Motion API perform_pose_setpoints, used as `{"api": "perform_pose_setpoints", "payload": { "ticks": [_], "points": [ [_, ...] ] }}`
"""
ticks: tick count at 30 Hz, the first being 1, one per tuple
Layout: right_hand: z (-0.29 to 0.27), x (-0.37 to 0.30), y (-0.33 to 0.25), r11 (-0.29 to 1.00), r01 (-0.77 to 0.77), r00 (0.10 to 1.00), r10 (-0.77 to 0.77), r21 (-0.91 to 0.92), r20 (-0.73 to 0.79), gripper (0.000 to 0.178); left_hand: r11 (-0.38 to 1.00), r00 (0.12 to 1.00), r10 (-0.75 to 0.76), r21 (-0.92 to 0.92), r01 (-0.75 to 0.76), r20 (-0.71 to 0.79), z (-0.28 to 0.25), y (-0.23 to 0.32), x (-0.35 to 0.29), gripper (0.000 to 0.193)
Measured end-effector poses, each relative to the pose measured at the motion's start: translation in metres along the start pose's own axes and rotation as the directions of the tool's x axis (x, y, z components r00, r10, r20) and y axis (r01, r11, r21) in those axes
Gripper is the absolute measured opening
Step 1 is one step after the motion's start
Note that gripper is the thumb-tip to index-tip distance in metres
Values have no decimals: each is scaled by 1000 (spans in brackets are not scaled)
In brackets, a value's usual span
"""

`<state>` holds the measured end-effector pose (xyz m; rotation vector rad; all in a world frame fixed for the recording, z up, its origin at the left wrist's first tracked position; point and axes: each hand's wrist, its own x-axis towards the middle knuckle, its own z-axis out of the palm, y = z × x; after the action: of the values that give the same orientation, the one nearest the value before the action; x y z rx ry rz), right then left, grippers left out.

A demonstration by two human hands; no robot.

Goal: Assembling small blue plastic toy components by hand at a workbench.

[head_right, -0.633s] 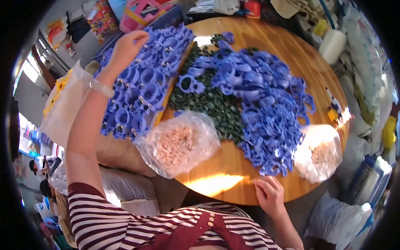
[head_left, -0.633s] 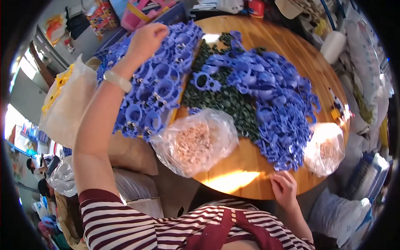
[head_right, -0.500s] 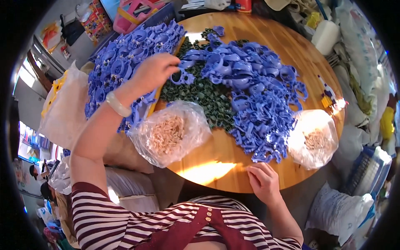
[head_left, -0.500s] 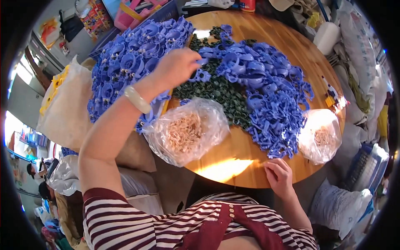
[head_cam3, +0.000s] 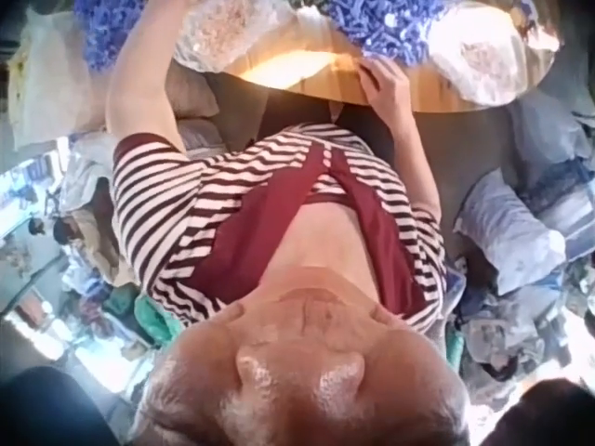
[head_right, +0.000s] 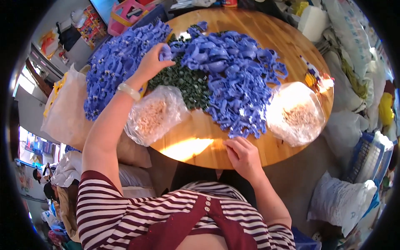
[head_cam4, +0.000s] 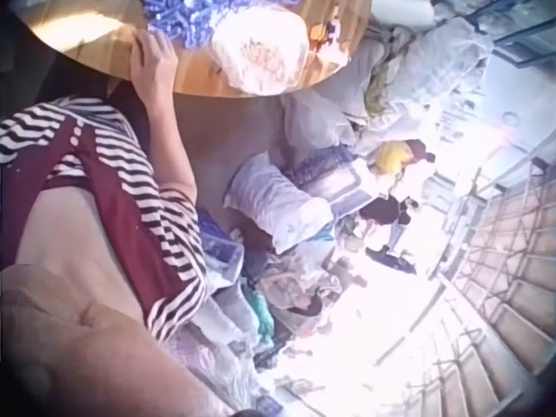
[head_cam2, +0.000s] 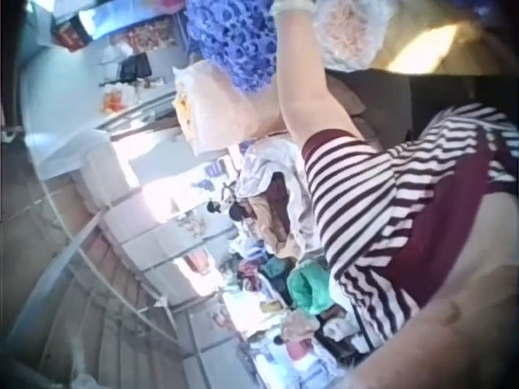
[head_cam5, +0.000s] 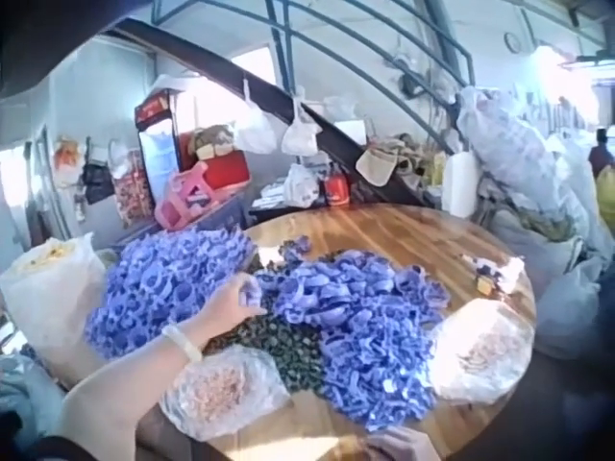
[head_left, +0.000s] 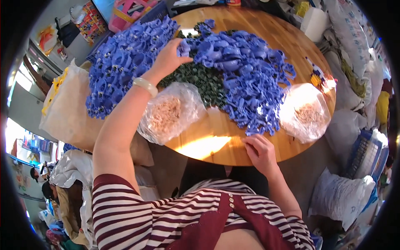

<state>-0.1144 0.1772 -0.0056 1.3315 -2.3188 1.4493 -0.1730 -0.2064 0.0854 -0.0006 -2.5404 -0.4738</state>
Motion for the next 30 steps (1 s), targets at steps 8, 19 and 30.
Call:
{"api": "perform_pose_setpoints", "payload": {
  "ticks": [8, 19, 30],
  "points": [
    [-6, 10, -8, 460, -441, 859, 464, 771, 214, 26, 820, 885, 462, -351, -452, -59, 29, 172, -125, 51],
    [16, 3, -5, 687, -367, 907, 415, 628, 75, 20, 350, 967, -103, -901, 255, 234, 58, 186, -221, 55],
    [14, 50, -18, 868, -378, 917, 303, 323, 257, 28, -428, 807, -196, -789, 441, 557, 49, 174, -212, 43]
  ]
}}
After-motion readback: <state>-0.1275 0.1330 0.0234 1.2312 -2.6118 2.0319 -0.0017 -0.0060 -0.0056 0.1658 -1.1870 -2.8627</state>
